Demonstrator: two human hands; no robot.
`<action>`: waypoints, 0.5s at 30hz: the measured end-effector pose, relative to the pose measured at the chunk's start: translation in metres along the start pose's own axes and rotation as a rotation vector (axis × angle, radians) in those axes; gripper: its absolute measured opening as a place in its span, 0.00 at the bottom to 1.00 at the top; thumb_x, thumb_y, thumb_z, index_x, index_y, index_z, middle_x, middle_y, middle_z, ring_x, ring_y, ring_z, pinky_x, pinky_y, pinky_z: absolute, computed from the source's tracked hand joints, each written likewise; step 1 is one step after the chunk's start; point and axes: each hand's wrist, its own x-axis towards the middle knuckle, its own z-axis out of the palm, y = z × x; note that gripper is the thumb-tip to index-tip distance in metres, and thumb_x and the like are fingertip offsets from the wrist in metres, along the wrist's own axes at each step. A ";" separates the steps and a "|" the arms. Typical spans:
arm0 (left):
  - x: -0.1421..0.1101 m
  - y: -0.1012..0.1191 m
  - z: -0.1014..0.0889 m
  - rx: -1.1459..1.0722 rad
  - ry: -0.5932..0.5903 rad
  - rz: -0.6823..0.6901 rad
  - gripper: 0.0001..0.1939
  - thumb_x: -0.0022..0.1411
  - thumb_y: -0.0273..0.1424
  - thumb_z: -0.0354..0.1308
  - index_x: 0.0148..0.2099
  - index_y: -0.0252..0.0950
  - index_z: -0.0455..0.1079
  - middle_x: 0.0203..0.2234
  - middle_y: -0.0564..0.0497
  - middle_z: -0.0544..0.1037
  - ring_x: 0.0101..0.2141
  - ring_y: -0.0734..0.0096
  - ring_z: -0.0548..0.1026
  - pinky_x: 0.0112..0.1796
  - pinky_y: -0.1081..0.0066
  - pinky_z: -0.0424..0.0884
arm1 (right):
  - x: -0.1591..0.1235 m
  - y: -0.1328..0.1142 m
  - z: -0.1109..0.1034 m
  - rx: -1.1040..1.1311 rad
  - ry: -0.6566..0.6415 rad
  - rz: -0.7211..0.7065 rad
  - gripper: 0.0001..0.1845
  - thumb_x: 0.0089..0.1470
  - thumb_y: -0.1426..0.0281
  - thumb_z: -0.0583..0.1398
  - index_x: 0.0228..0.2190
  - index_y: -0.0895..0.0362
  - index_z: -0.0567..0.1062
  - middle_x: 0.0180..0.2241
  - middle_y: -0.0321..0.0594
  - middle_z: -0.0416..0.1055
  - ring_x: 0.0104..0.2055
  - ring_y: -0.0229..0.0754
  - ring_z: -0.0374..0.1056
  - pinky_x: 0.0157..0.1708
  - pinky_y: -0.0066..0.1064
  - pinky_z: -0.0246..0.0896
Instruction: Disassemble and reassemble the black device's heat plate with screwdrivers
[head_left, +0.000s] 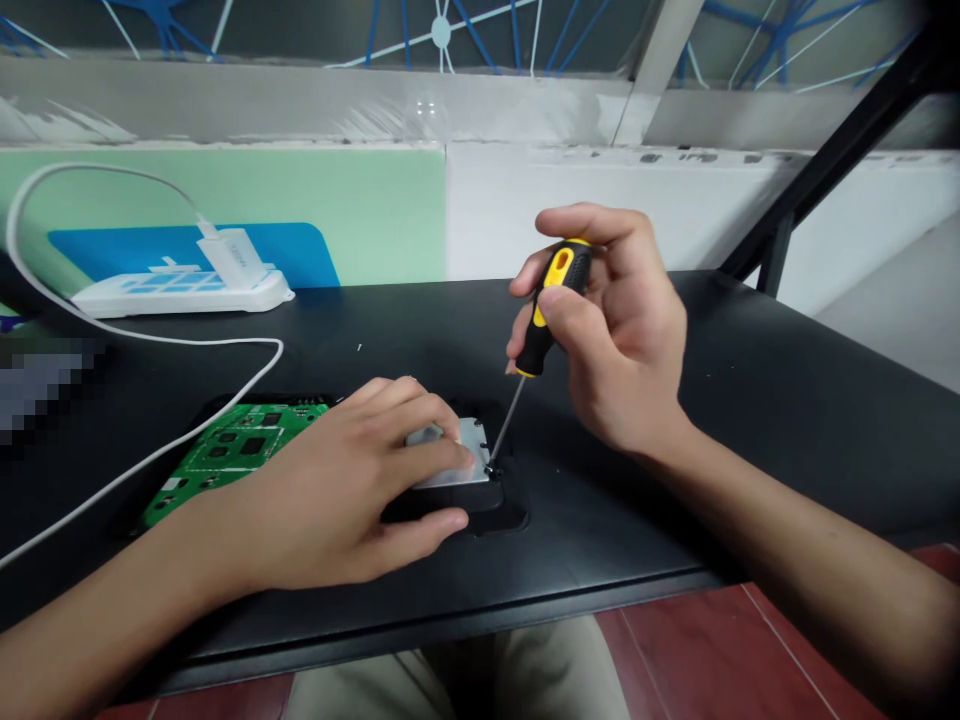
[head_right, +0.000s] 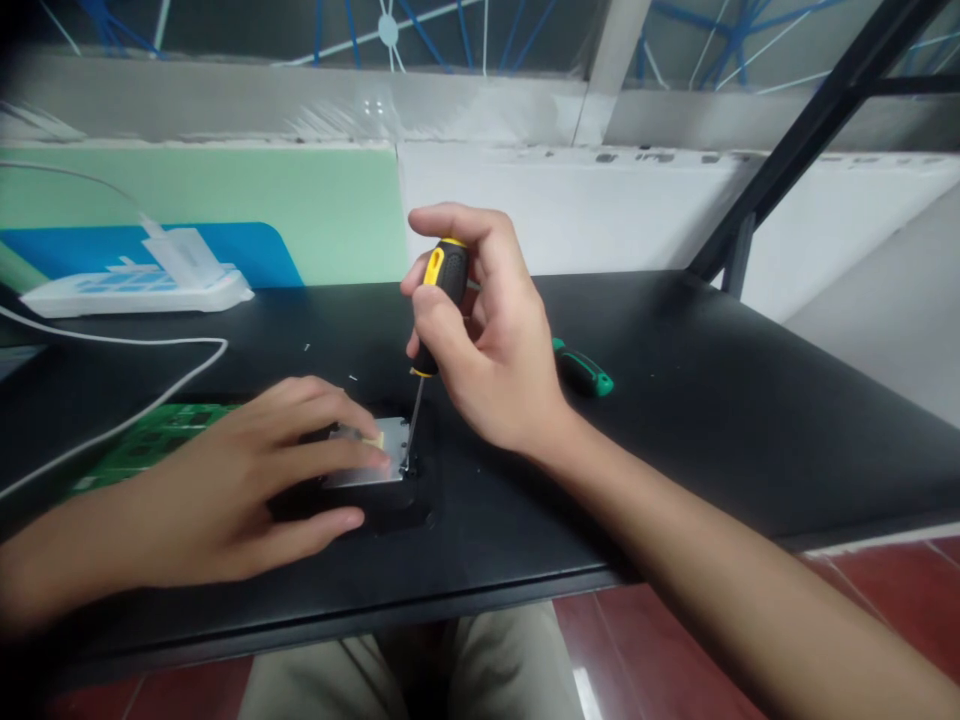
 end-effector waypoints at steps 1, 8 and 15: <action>0.001 -0.001 -0.001 0.003 -0.005 -0.016 0.11 0.73 0.36 0.57 0.53 0.39 0.72 0.49 0.45 0.74 0.47 0.54 0.72 0.48 0.51 0.69 | -0.001 -0.004 0.001 -0.004 0.005 -0.034 0.18 0.65 0.61 0.60 0.55 0.47 0.66 0.41 0.35 0.73 0.33 0.34 0.75 0.26 0.25 0.74; -0.001 -0.006 -0.006 -0.003 -0.081 -0.137 0.37 0.66 0.54 0.63 0.68 0.40 0.62 0.59 0.41 0.69 0.55 0.46 0.70 0.54 0.48 0.69 | -0.006 -0.027 0.008 0.009 0.001 -0.160 0.20 0.64 0.68 0.61 0.56 0.46 0.68 0.44 0.34 0.74 0.50 0.40 0.76 0.27 0.23 0.76; -0.005 -0.008 -0.005 -0.056 -0.176 -0.209 0.54 0.56 0.63 0.66 0.73 0.39 0.55 0.64 0.37 0.66 0.62 0.36 0.66 0.61 0.41 0.64 | -0.009 -0.034 0.009 0.063 -0.051 -0.047 0.22 0.65 0.64 0.60 0.59 0.46 0.67 0.60 0.41 0.70 0.44 0.39 0.78 0.32 0.28 0.80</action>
